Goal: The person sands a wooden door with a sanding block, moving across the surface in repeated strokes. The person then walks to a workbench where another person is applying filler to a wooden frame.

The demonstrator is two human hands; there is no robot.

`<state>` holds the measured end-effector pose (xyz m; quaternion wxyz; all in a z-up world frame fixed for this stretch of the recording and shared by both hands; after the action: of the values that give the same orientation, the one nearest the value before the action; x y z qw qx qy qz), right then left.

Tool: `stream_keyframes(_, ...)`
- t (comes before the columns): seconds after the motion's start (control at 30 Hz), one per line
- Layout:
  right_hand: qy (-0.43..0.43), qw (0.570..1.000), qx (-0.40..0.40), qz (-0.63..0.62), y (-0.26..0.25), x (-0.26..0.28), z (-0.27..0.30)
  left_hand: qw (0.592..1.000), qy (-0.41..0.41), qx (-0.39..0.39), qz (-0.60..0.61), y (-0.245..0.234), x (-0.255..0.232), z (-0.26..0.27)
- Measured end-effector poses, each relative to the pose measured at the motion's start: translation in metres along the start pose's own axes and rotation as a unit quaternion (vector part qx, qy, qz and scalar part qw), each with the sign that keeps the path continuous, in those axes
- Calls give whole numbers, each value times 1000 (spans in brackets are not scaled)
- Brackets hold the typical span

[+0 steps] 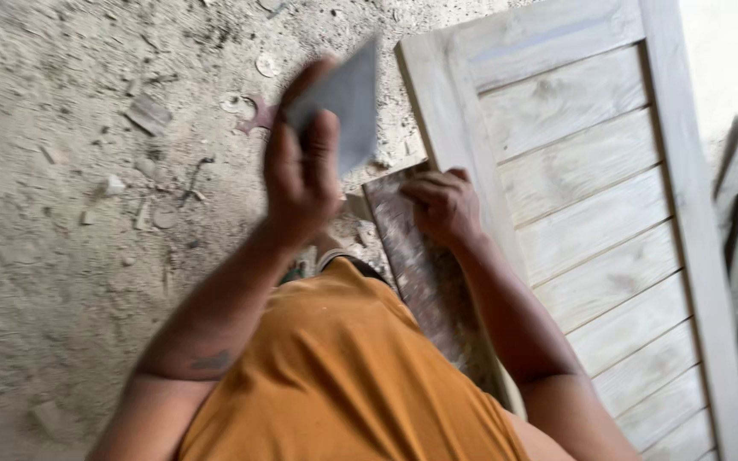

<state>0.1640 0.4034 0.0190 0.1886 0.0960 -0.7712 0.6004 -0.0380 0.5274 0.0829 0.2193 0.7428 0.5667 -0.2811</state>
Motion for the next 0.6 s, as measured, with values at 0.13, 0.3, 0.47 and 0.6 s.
stream_keyframes(0.13,34,994,-22,103,26,-124,-89,989,-139,-10,-40,-16,90,-30)
stream_keyframes(0.3,35,994,8,103,67,-225,-175,972,-206,25,-111,-26,160,25)
stream_keyframes(0.47,-6,993,7,117,98,-250,-203,925,-352,10,-143,-50,200,118)
stream_keyframes(0.6,-5,994,-7,108,109,-250,-211,883,-418,62,-204,-71,225,160)
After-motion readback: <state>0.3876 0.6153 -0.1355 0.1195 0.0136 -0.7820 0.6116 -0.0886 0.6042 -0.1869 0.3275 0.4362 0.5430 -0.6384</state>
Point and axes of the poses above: each hand's wrist, its own z-axis away from the middle knuckle, its own y-axis out of the palm, x = y × z, the point moved 5 cm from there along -z, towards the middle knuckle, and after that the axes turned 13 degrees about y, right-handed, at the moved point
